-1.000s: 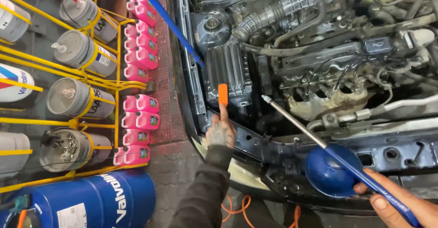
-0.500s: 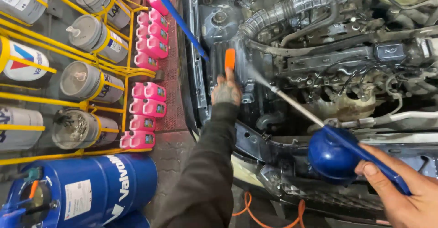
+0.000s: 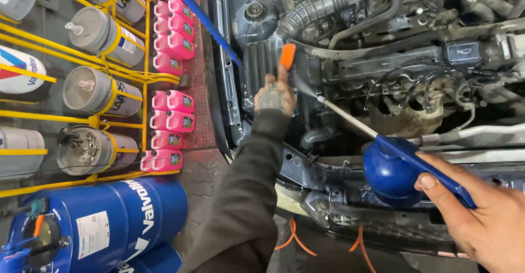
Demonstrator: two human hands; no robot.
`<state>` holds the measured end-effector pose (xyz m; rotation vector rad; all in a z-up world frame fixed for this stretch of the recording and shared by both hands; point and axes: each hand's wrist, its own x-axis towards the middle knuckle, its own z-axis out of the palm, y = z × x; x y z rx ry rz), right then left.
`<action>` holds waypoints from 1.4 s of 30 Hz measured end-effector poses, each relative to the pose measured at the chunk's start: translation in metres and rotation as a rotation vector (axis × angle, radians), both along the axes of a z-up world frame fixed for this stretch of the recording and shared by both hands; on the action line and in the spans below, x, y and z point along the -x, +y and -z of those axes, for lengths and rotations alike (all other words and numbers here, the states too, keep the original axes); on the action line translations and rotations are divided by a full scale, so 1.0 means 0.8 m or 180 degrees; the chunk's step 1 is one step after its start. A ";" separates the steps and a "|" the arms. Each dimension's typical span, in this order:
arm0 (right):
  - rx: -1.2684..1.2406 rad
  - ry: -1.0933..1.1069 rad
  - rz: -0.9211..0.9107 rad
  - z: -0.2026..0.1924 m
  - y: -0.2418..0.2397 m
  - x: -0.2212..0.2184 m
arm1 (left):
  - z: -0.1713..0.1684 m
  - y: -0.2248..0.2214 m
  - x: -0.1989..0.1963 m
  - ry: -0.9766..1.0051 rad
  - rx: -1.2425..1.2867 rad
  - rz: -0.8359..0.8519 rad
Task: Spray cleaning and scrubbing a car's engine bay to remove dirt and residue.
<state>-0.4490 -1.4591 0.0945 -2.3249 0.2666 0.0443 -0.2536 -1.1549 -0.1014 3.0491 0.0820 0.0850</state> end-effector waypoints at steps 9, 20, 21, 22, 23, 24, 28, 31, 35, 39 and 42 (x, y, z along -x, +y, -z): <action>-0.0783 0.0148 0.0267 0.019 -0.039 0.024 | 0.060 -0.076 0.027 0.0351 0.0406 0.0147; 0.0114 -0.0141 -0.0035 0.007 -0.058 0.009 | 0.096 -0.093 0.117 -0.0247 0.0272 0.0111; 0.0111 -0.0165 -0.0031 0.011 -0.061 0.007 | 0.086 -0.094 0.106 -0.0271 0.0270 0.0116; -0.0238 -0.0121 0.0056 0.016 -0.064 0.006 | 0.077 -0.094 0.097 -0.0286 0.0444 0.0064; -0.0592 -0.0024 0.0138 0.021 -0.065 0.011 | 0.069 -0.093 0.099 -0.0248 0.0613 0.0000; -0.0598 0.0004 0.0137 0.021 -0.065 0.008 | 0.067 -0.091 0.060 -0.0220 0.0606 -0.0006; -0.0767 0.0236 0.0178 0.005 -0.064 0.013 | 0.055 -0.083 0.070 0.0459 0.0534 -0.0341; -0.0627 0.0107 0.0248 0.007 -0.062 0.006 | 0.043 -0.083 0.111 0.0067 0.0533 -0.0162; -0.0599 0.0125 0.0094 0.024 -0.077 0.013 | 0.073 -0.080 0.010 -0.0002 0.0494 0.0037; -0.0040 0.0485 0.0019 0.000 -0.064 0.007 | 0.077 -0.079 0.073 -0.0020 0.0182 -0.0014; -0.0340 -0.0129 0.0238 0.012 -0.069 0.012 | 0.078 -0.081 0.084 -0.0148 0.0432 -0.0156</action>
